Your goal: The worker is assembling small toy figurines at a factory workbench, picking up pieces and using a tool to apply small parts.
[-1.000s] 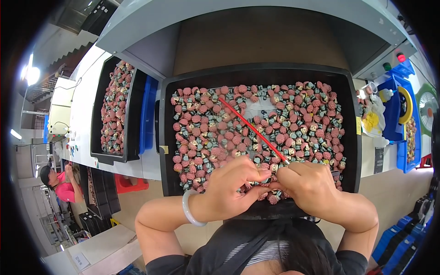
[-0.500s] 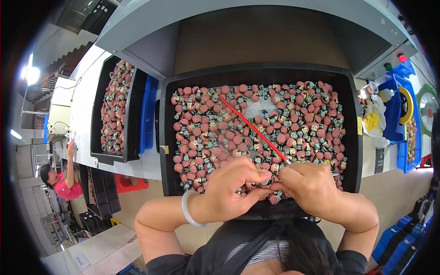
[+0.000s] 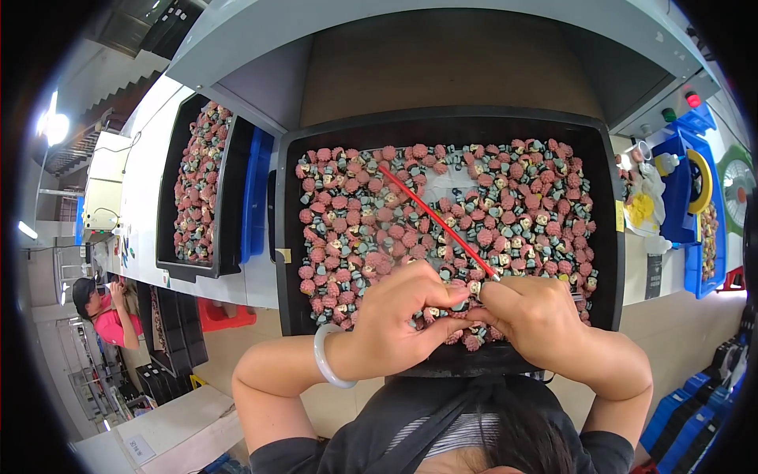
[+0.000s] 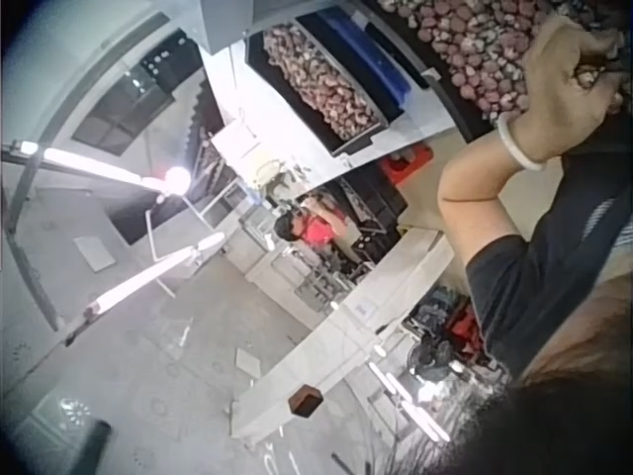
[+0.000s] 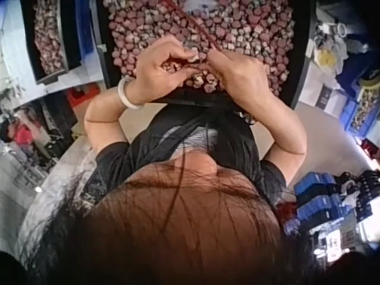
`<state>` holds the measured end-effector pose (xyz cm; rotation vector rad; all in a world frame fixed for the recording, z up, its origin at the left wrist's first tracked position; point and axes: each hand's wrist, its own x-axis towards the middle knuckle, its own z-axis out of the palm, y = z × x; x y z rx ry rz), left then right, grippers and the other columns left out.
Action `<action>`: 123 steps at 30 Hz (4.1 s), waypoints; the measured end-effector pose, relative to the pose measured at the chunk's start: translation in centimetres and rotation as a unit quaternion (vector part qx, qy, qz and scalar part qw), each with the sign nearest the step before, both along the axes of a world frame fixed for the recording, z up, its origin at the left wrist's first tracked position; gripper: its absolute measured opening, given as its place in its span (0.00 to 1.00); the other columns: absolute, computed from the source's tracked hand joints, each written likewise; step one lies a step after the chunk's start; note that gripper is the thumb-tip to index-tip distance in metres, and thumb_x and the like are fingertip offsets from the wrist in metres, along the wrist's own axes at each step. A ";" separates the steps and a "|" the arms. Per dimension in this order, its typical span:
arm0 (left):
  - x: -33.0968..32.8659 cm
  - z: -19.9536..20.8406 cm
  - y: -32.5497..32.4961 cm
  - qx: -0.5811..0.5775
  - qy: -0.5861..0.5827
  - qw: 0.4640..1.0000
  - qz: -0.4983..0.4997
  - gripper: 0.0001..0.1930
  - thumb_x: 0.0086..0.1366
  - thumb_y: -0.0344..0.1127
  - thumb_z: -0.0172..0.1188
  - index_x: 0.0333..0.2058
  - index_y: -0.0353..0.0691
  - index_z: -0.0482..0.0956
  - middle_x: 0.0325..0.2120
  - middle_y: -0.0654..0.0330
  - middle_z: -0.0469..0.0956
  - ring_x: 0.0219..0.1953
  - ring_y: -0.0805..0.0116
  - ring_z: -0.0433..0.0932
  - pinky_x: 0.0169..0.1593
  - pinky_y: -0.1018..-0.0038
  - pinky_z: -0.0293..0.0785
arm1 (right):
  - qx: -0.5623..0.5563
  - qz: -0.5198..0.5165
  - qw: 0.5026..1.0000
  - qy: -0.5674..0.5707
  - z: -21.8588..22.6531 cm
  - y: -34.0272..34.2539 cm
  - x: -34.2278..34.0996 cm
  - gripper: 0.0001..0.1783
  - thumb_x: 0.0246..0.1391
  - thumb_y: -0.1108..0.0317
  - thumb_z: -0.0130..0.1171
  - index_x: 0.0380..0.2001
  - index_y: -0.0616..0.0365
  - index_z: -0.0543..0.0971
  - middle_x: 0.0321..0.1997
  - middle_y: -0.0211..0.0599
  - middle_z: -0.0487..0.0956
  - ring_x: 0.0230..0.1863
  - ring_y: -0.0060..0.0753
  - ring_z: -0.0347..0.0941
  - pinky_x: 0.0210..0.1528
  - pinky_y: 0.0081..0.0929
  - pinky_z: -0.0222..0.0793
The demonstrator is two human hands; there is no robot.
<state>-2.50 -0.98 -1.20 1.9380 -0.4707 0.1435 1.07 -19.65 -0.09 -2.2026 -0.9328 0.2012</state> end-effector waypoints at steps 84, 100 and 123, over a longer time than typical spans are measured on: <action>-0.2 0.1 -0.1 0.044 -0.055 0.997 0.020 0.17 0.38 0.23 0.69 0.28 0.35 0.73 0.21 0.60 0.72 0.22 0.72 0.70 0.27 0.81 0.67 | -0.001 0.002 1.000 0.022 -0.5 0.0 0.2 0.11 0.46 0.63 0.56 0.22 0.58 0.68 0.16 0.37 0.69 0.16 0.41 0.70 0.14 0.33 0.63; 0.0 0.0 -0.3 0.061 -0.065 0.996 0.021 0.16 0.38 0.24 0.70 0.28 0.35 0.73 0.21 0.60 0.71 0.22 0.71 0.69 0.27 0.80 0.67 | 0.028 -0.002 0.999 0.022 -0.9 0.0 0.2 0.11 0.45 0.64 0.57 0.20 0.57 0.67 0.14 0.37 0.67 0.15 0.41 0.69 0.13 0.32 0.62; -0.1 -0.4 -0.1 0.009 -0.002 0.999 0.036 0.17 0.37 0.22 0.68 0.29 0.37 0.74 0.22 0.57 0.73 0.22 0.66 0.71 0.24 0.77 0.67 | 0.109 -0.007 0.977 0.182 -0.7 -0.4 1.0 0.16 0.42 0.61 0.62 0.19 0.60 0.67 0.11 0.41 0.66 0.16 0.47 0.66 0.16 0.32 0.58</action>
